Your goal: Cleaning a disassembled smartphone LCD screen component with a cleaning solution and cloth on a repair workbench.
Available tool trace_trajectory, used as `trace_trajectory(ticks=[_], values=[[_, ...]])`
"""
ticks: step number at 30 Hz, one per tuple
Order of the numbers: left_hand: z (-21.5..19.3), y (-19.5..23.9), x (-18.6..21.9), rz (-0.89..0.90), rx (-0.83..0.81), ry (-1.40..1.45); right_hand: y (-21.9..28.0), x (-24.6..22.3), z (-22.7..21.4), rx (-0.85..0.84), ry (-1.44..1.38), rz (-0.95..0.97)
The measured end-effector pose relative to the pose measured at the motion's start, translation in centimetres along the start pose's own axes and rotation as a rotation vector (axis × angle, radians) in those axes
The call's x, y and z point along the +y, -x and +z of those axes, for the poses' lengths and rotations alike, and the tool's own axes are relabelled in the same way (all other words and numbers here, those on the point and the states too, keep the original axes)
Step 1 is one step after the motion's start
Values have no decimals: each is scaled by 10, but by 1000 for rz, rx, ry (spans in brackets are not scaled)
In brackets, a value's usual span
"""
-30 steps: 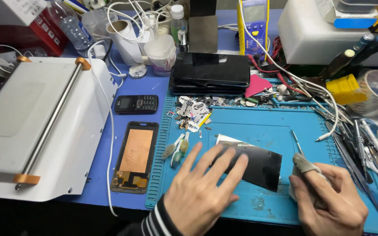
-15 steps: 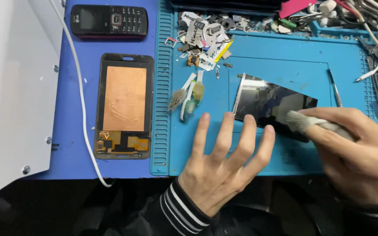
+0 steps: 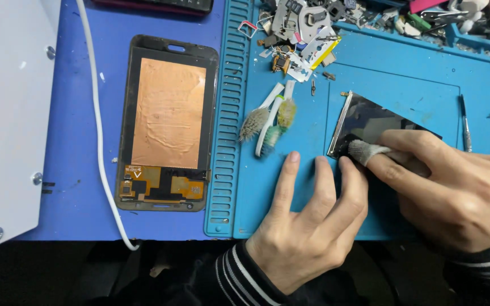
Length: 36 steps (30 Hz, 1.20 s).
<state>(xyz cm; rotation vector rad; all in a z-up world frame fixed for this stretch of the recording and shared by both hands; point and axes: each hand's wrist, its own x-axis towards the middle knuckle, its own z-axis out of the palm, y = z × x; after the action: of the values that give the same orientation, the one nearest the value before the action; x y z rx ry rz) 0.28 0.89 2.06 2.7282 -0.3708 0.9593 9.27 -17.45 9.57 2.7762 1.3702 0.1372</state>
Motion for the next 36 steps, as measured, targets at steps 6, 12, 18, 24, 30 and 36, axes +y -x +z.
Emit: trace_trajectory(ticks=[6,12,18,24,30,36], values=[[3,3,1,11,-6,-55,0,8,-3,-80,-33,-92],[5,4,4,-13,-9,-49,-5,9,-4,-73,11,-147],[4,1,1,-15,16,-78,-10,2,-1,-6,38,-129],[5,2,2,-16,10,-60,-22,-8,-1,93,5,-149],[8,4,5,-33,-12,-16,-14,5,-4,-74,89,-159],[5,0,2,-28,-3,-39,-12,15,-6,-152,56,-242]])
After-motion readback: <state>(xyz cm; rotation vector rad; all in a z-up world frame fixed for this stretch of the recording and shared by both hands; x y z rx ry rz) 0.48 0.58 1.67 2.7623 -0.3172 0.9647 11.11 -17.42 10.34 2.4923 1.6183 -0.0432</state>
